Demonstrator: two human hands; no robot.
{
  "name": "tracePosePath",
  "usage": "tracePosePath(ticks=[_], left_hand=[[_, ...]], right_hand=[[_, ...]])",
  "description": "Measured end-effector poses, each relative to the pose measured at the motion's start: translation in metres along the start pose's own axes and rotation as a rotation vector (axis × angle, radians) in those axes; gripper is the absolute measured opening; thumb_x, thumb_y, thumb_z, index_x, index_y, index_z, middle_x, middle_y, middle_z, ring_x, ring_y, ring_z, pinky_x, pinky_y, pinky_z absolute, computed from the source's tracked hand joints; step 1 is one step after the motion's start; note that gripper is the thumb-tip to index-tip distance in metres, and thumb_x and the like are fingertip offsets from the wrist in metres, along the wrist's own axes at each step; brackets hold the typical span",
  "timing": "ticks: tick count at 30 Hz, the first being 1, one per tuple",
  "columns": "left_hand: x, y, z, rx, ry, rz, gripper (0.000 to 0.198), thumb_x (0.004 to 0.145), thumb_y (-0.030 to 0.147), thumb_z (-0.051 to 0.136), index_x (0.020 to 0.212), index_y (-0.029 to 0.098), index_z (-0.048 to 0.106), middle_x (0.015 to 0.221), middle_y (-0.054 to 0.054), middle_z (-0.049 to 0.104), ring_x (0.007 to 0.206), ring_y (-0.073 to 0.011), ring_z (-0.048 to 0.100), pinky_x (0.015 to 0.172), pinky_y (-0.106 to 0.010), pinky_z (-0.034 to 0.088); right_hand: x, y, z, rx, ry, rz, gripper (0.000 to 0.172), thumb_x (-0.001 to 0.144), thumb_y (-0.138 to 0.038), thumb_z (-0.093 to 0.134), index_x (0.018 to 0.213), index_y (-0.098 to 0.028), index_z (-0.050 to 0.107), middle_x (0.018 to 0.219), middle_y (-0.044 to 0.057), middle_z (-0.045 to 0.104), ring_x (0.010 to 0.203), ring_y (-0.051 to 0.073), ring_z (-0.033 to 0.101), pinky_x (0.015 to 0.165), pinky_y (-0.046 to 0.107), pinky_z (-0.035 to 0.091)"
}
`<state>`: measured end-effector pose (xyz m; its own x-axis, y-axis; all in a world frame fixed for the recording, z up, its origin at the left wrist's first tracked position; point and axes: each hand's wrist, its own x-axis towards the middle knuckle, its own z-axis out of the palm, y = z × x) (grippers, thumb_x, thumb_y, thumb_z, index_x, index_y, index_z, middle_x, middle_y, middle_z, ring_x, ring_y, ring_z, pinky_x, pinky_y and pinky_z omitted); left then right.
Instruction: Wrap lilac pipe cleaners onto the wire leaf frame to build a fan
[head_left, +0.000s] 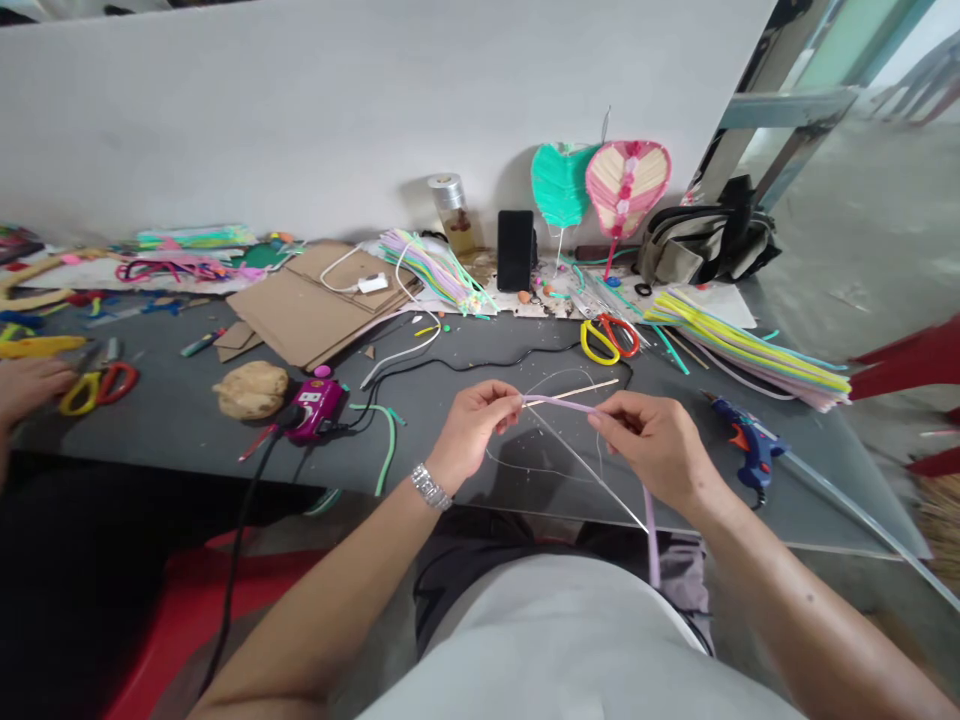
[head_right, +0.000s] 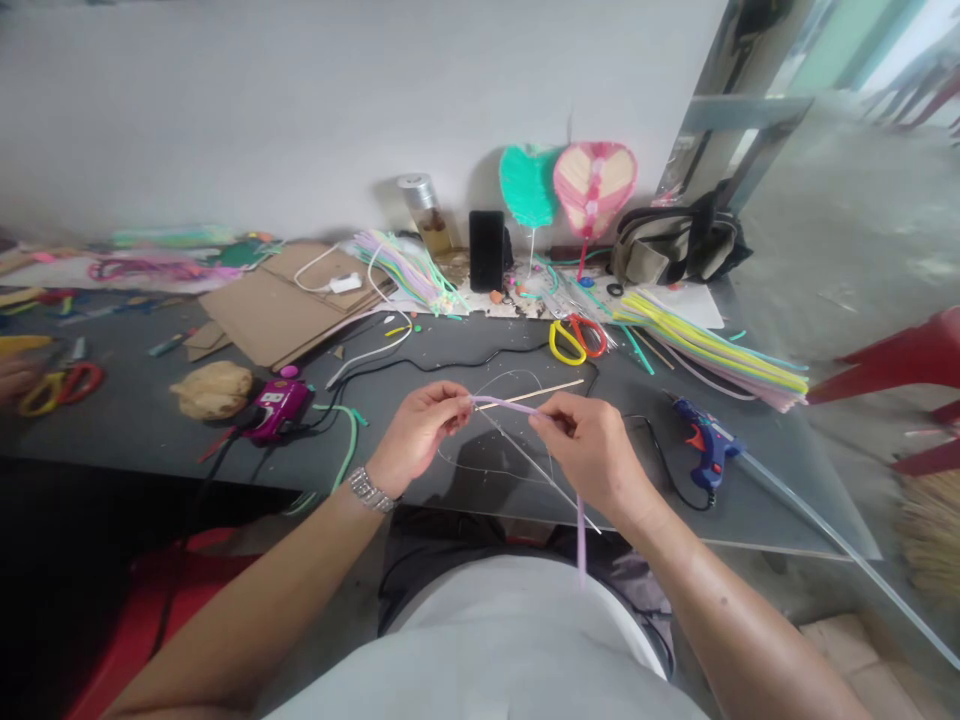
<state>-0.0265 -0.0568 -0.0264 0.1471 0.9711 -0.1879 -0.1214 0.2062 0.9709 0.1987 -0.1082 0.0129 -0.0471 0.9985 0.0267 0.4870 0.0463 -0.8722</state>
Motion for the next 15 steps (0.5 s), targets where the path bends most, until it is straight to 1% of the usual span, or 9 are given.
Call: tracePosePath(ticks=[3, 6, 9, 12, 14, 15], left_hand=[[-0.002, -0.006, 0.006, -0.072, 0.042, 0.032, 0.017, 0.070, 0.028, 0.078, 0.069, 0.015, 0.068, 0.059, 0.002, 0.060, 0.053, -0.0072, 0.047, 0.052, -0.022, 0.032], [-0.004, -0.010, 0.012, -0.110, 0.075, 0.077, 0.015, 0.070, 0.026, 0.077, 0.069, 0.015, 0.067, 0.059, 0.001, 0.060, 0.054, -0.0074, 0.047, 0.052, -0.022, 0.032], [-0.005, -0.013, 0.015, -0.161, 0.099, 0.101, 0.015, 0.070, 0.025, 0.078, 0.071, 0.015, 0.068, 0.060, 0.001, 0.061, 0.056, -0.0076, 0.048, 0.053, -0.021, 0.033], [-0.007, -0.015, 0.015, -0.218, 0.100, 0.091, 0.018, 0.069, 0.028, 0.080, 0.072, 0.015, 0.068, 0.061, 0.001, 0.061, 0.057, -0.0078, 0.049, 0.054, -0.021, 0.034], [-0.009, -0.015, 0.014, -0.238, 0.088, 0.062, 0.019, 0.069, 0.028, 0.082, 0.072, 0.015, 0.069, 0.061, 0.001, 0.061, 0.057, -0.0078, 0.049, 0.054, -0.021, 0.035], [-0.011, -0.016, 0.013, -0.248, 0.081, 0.042, 0.019, 0.068, 0.027, 0.082, 0.072, 0.015, 0.069, 0.061, 0.001, 0.061, 0.057, -0.0077, 0.049, 0.054, -0.020, 0.035]], right_hand=[[-0.010, -0.011, 0.003, -0.011, 0.005, -0.057, 0.029, 0.091, -0.037, 0.062, 0.068, -0.019, 0.066, 0.056, -0.003, 0.050, 0.054, 0.012, 0.040, 0.052, 0.026, 0.031], [-0.022, -0.022, 0.009, -0.036, -0.008, -0.125, 0.028, 0.092, -0.033, 0.060, 0.068, -0.020, 0.063, 0.056, -0.004, 0.047, 0.055, 0.011, 0.039, 0.053, 0.026, 0.031], [-0.033, -0.029, 0.015, -0.032, -0.068, -0.173, 0.027, 0.093, -0.030, 0.059, 0.069, -0.020, 0.060, 0.058, -0.004, 0.048, 0.055, 0.010, 0.039, 0.054, 0.025, 0.031], [-0.037, -0.032, 0.020, -0.017, -0.106, -0.175, 0.027, 0.095, -0.029, 0.057, 0.070, -0.020, 0.059, 0.059, -0.004, 0.050, 0.056, 0.010, 0.039, 0.054, 0.025, 0.032], [-0.038, -0.037, 0.020, 0.008, -0.120, -0.141, 0.024, 0.094, -0.028, 0.058, 0.072, -0.019, 0.061, 0.059, -0.004, 0.051, 0.056, 0.010, 0.038, 0.054, 0.024, 0.032], [-0.038, -0.039, 0.018, 0.035, -0.147, -0.121, 0.022, 0.094, -0.029, 0.059, 0.074, -0.019, 0.064, 0.059, -0.005, 0.051, 0.056, 0.010, 0.039, 0.054, 0.024, 0.032]])
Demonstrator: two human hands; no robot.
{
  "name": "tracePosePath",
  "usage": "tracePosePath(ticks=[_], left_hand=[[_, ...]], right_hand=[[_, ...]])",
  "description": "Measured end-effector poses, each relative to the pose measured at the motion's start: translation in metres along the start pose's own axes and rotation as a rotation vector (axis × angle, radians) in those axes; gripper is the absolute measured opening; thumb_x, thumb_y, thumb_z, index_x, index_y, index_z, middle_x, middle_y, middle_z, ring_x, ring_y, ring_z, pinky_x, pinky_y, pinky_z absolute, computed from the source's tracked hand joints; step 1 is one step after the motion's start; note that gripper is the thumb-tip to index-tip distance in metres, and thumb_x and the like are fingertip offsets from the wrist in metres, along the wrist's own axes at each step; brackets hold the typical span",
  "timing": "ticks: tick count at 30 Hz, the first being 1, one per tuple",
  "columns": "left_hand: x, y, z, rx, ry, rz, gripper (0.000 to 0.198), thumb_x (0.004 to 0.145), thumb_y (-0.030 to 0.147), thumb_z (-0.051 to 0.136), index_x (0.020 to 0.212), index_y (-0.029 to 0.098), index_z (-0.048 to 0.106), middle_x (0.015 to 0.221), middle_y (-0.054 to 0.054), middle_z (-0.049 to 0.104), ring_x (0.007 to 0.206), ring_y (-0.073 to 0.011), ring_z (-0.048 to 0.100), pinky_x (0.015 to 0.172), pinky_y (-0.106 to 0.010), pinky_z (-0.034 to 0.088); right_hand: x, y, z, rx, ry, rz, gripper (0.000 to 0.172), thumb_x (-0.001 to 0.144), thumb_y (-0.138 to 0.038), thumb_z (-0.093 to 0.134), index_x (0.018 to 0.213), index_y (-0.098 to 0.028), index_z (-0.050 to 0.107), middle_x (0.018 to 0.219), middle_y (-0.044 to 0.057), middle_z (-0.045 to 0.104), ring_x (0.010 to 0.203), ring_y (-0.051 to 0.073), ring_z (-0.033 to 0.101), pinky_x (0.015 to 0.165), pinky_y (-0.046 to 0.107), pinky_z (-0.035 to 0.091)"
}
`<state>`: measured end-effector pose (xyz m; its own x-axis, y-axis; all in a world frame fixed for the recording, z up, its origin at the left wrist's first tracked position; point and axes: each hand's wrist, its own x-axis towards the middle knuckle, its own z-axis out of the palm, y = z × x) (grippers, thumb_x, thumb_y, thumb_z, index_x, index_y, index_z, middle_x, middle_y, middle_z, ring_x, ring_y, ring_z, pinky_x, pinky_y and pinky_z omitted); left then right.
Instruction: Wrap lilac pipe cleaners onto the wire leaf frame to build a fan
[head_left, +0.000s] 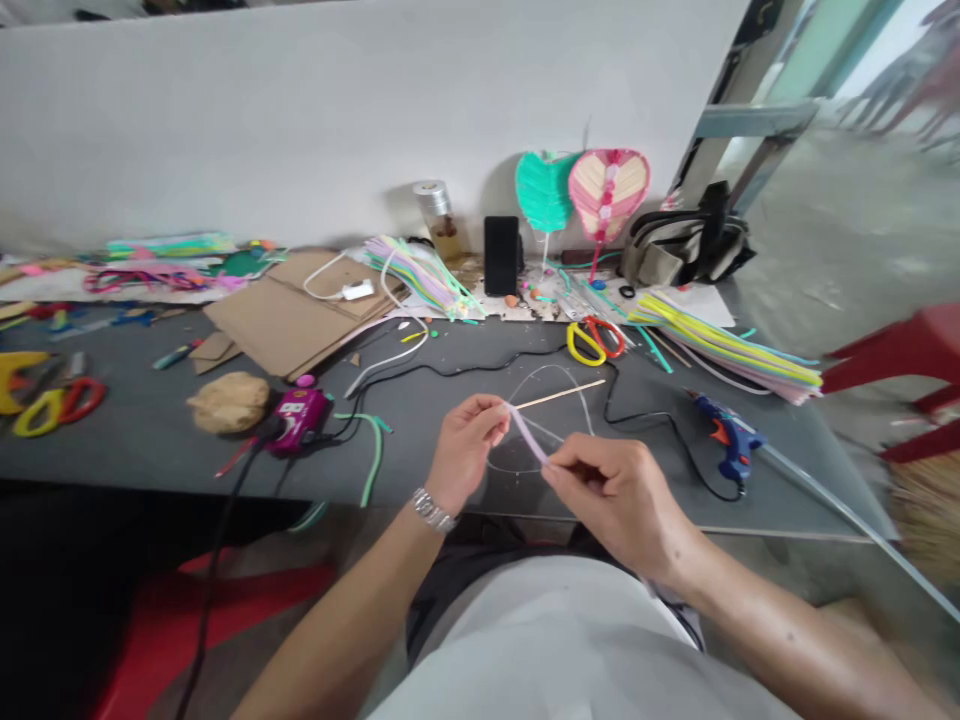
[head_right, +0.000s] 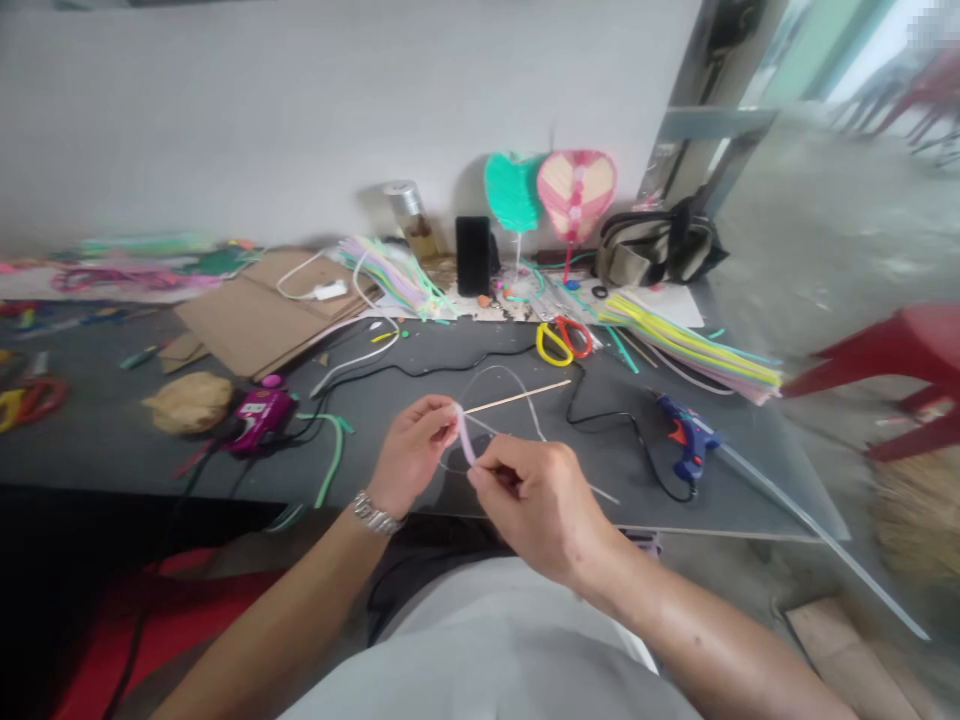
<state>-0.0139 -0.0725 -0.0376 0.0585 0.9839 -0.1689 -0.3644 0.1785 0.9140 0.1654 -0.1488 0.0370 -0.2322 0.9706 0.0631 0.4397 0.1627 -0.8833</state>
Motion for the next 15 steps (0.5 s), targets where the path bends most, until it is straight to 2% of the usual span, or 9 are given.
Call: tracePosePath(ticks=[3, 5, 6, 8, 10, 11, 13, 15], left_hand=[[-0.004, 0.002, -0.011, -0.037, 0.020, -0.032, 0.019, 0.066, 0.024, 0.086, 0.072, 0.014, 0.070, 0.064, 0.001, 0.061, 0.060, -0.0082, 0.052, 0.057, -0.020, 0.041], [-0.002, 0.002, -0.025, -0.089, 0.030, -0.037, 0.020, 0.066, 0.024, 0.087, 0.073, 0.015, 0.070, 0.066, 0.000, 0.062, 0.062, -0.0093, 0.053, 0.056, -0.020, 0.043], [0.000, 0.003, -0.033, -0.136, 0.030, -0.024, 0.020, 0.068, 0.025, 0.087, 0.075, 0.016, 0.071, 0.066, 0.001, 0.060, 0.061, -0.0093, 0.052, 0.052, -0.019, 0.040], [0.004, 0.003, -0.048, -0.225, 0.033, 0.004, 0.020, 0.067, 0.023, 0.087, 0.075, 0.017, 0.069, 0.068, 0.001, 0.060, 0.063, -0.0100, 0.053, 0.051, -0.018, 0.041], [0.007, 0.003, -0.058, -0.308, 0.053, -0.007, 0.022, 0.066, 0.019, 0.088, 0.071, 0.017, 0.067, 0.068, 0.002, 0.057, 0.063, -0.0094, 0.053, 0.051, -0.018, 0.044], [0.008, 0.003, -0.060, -0.339, 0.062, -0.022, 0.022, 0.067, 0.018, 0.087, 0.071, 0.017, 0.066, 0.069, 0.002, 0.056, 0.063, -0.0090, 0.053, 0.052, -0.018, 0.045], [0.009, 0.002, -0.057, -0.391, 0.070, -0.059, 0.020, 0.071, 0.017, 0.085, 0.073, 0.017, 0.065, 0.071, 0.003, 0.055, 0.064, -0.0083, 0.054, 0.055, -0.018, 0.047], [0.009, 0.001, -0.049, -0.433, 0.056, -0.102, 0.019, 0.073, 0.015, 0.083, 0.076, 0.017, 0.065, 0.073, 0.003, 0.056, 0.064, -0.0078, 0.054, 0.057, -0.018, 0.048]], right_hand=[[-0.002, -0.003, -0.013, 0.123, -0.160, 0.009, 0.020, 0.094, -0.036, 0.063, 0.085, -0.019, 0.071, 0.066, -0.004, 0.059, 0.059, 0.010, 0.045, 0.055, 0.022, 0.035], [-0.008, 0.006, -0.031, 0.124, -0.151, 0.002, 0.026, 0.094, -0.044, 0.063, 0.091, -0.020, 0.074, 0.075, -0.001, 0.067, 0.065, 0.012, 0.054, 0.060, 0.022, 0.040], [-0.014, 0.016, -0.044, 0.072, -0.068, 0.016, 0.030, 0.095, -0.047, 0.062, 0.092, -0.020, 0.075, 0.079, 0.001, 0.070, 0.069, 0.013, 0.057, 0.063, 0.023, 0.042], [-0.028, 0.044, -0.073, -0.142, 0.233, 0.113, 0.034, 0.097, -0.048, 0.057, 0.090, -0.020, 0.074, 0.077, 0.003, 0.070, 0.071, 0.015, 0.059, 0.064, 0.025, 0.042], [-0.045, 0.079, -0.102, -0.455, 0.550, 0.338, 0.032, 0.094, -0.048, 0.058, 0.085, -0.020, 0.071, 0.069, 0.003, 0.067, 0.064, 0.016, 0.056, 0.060, 0.028, 0.038], [-0.052, 0.097, -0.114, -0.597, 0.643, 0.490, 0.030, 0.092, -0.048, 0.061, 0.083, -0.021, 0.071, 0.068, 0.004, 0.067, 0.063, 0.018, 0.056, 0.060, 0.029, 0.037], [-0.063, 0.126, -0.130, -0.761, 0.672, 0.709, 0.037, 0.089, -0.053, 0.061, 0.074, -0.021, 0.070, 0.066, 0.008, 0.066, 0.063, 0.022, 0.057, 0.059, 0.033, 0.036], [-0.068, 0.146, -0.134, -0.641, 0.610, 0.836, 0.047, 0.089, -0.057, 0.060, 0.061, -0.021, 0.065, 0.060, 0.009, 0.064, 0.061, 0.024, 0.058, 0.058, 0.035, 0.039]])
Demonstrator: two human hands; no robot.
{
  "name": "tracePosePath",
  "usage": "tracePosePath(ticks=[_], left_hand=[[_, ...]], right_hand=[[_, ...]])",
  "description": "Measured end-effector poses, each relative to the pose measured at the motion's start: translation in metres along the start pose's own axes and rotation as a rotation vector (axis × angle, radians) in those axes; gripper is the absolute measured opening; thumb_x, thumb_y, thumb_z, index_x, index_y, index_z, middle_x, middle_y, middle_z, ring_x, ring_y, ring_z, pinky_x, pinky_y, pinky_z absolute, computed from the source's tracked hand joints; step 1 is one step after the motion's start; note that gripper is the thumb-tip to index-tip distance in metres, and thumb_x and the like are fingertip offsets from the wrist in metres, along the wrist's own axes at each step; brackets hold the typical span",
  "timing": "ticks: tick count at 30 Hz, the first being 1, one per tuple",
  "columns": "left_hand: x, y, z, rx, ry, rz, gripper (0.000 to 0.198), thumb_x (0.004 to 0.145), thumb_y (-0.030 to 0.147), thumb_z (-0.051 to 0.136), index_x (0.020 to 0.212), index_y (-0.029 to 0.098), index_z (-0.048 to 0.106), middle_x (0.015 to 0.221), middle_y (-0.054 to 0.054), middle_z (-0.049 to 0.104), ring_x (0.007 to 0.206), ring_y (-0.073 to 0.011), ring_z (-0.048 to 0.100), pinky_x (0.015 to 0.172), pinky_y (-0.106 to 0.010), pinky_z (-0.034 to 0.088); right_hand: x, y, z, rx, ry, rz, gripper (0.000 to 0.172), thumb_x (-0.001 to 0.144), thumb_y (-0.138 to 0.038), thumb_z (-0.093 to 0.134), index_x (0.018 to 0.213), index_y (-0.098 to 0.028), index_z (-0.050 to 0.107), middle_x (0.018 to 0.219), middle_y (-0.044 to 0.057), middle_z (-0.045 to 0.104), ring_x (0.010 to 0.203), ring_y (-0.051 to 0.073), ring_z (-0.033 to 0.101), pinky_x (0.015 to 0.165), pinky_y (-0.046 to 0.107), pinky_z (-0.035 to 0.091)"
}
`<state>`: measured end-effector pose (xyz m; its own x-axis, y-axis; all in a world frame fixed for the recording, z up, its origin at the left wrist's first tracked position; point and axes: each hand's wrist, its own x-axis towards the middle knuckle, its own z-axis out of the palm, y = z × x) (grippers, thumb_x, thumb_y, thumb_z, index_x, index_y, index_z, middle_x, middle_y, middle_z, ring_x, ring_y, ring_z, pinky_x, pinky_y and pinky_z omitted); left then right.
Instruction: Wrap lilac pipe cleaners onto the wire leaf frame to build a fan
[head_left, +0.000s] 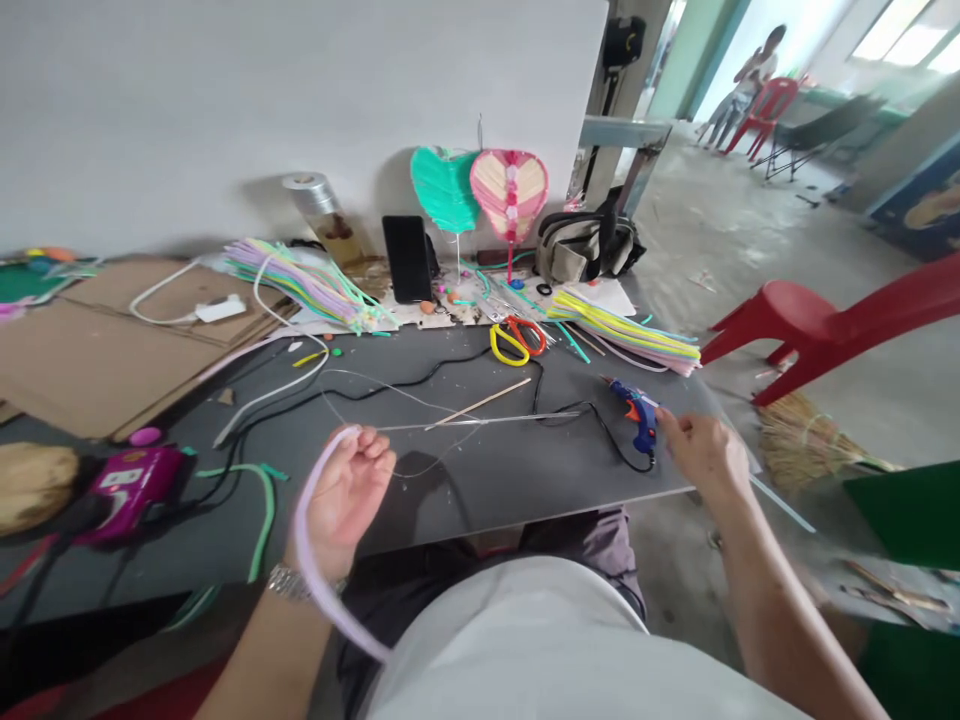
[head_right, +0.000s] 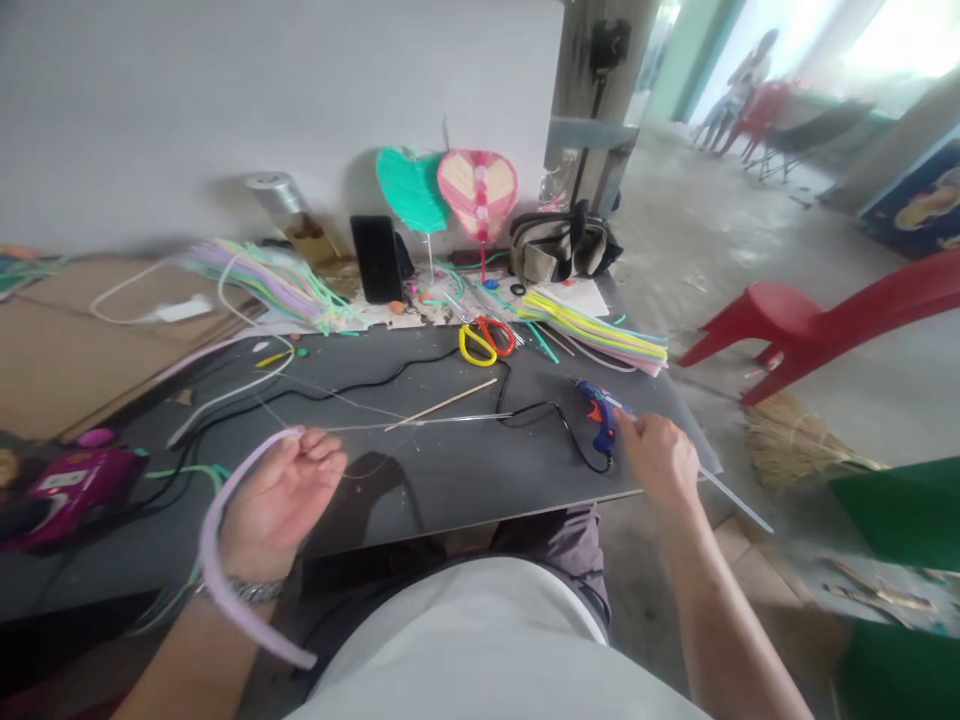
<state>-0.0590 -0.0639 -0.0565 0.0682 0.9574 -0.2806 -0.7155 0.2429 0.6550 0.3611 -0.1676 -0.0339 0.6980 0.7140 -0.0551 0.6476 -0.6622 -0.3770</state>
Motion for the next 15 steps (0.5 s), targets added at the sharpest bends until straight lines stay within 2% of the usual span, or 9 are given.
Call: tracePosePath(ticks=[2, 4, 5, 7, 8, 10, 13, 15], left_hand=[[-0.001, -0.007, 0.010, -0.043, -0.014, -0.036, 0.019, 0.075, 0.012, 0.082, 0.077, 0.018, 0.064, 0.073, 0.003, 0.056, 0.064, -0.0073, 0.054, 0.058, -0.018, 0.048], [-0.004, -0.015, 0.019, -0.095, -0.036, -0.072, 0.019, 0.075, 0.009, 0.082, 0.078, 0.018, 0.065, 0.074, 0.003, 0.056, 0.065, -0.0066, 0.054, 0.058, -0.017, 0.046], [-0.005, -0.019, 0.024, -0.125, -0.049, -0.099, 0.019, 0.075, 0.008, 0.081, 0.079, 0.017, 0.065, 0.074, 0.003, 0.055, 0.066, -0.0063, 0.054, 0.057, -0.016, 0.045], [-0.006, -0.025, 0.030, -0.178, -0.074, -0.140, 0.019, 0.075, 0.007, 0.081, 0.079, 0.017, 0.066, 0.074, 0.002, 0.054, 0.066, -0.0066, 0.054, 0.056, -0.016, 0.043], [-0.006, -0.028, 0.033, -0.185, -0.084, -0.149, 0.017, 0.076, 0.007, 0.080, 0.080, 0.017, 0.066, 0.075, 0.002, 0.054, 0.067, -0.0069, 0.053, 0.056, -0.016, 0.043], [-0.004, -0.033, 0.035, -0.175, -0.098, -0.151, 0.014, 0.081, 0.009, 0.077, 0.080, 0.017, 0.065, 0.076, 0.001, 0.052, 0.066, -0.0076, 0.051, 0.056, -0.018, 0.043], [-0.002, -0.038, 0.035, -0.184, -0.101, -0.138, 0.012, 0.083, 0.013, 0.076, 0.081, 0.018, 0.065, 0.076, 0.001, 0.050, 0.067, -0.0084, 0.051, 0.057, -0.019, 0.042], [0.001, -0.040, 0.034, -0.185, -0.102, -0.137, 0.012, 0.084, 0.014, 0.076, 0.082, 0.018, 0.064, 0.076, 0.001, 0.049, 0.068, -0.0086, 0.051, 0.058, -0.019, 0.042]], right_hand=[[0.001, 0.005, 0.009, 0.234, -0.156, 0.105, 0.050, 0.089, -0.057, 0.061, 0.055, -0.021, 0.061, 0.054, 0.009, 0.061, 0.055, 0.023, 0.059, 0.058, 0.037, 0.044], [0.000, 0.007, 0.014, 0.562, -0.257, 0.217, 0.042, 0.085, -0.052, 0.070, 0.058, -0.020, 0.063, 0.055, 0.009, 0.062, 0.052, 0.024, 0.062, 0.058, 0.040, 0.049], [0.000, 0.008, 0.016, 0.721, -0.277, 0.271, 0.035, 0.082, -0.047, 0.075, 0.062, -0.020, 0.066, 0.059, 0.010, 0.065, 0.054, 0.025, 0.064, 0.059, 0.041, 0.050], [0.005, 0.012, 0.021, 0.994, -0.402, 0.356, 0.021, 0.077, -0.038, 0.082, 0.072, -0.020, 0.073, 0.074, 0.016, 0.072, 0.066, 0.029, 0.071, 0.062, 0.042, 0.052], [0.009, 0.015, 0.024, 1.084, -0.449, 0.377, 0.016, 0.077, -0.034, 0.082, 0.076, -0.019, 0.076, 0.081, 0.019, 0.073, 0.072, 0.030, 0.073, 0.063, 0.042, 0.052], [0.017, 0.017, 0.031, 1.170, -0.461, 0.403, 0.009, 0.079, -0.030, 0.078, 0.080, -0.021, 0.077, 0.091, 0.020, 0.074, 0.078, 0.029, 0.074, 0.064, 0.042, 0.052], [0.017, 0.012, 0.035, 1.154, -0.401, 0.288, 0.017, 0.081, -0.041, 0.074, 0.087, -0.025, 0.076, 0.098, 0.020, 0.072, 0.078, 0.029, 0.071, 0.061, 0.044, 0.050], [0.006, 0.004, 0.030, 0.985, -0.295, 0.036, 0.035, 0.085, -0.057, 0.064, 0.101, -0.028, 0.074, 0.097, 0.022, 0.069, 0.077, 0.032, 0.069, 0.059, 0.047, 0.047]])
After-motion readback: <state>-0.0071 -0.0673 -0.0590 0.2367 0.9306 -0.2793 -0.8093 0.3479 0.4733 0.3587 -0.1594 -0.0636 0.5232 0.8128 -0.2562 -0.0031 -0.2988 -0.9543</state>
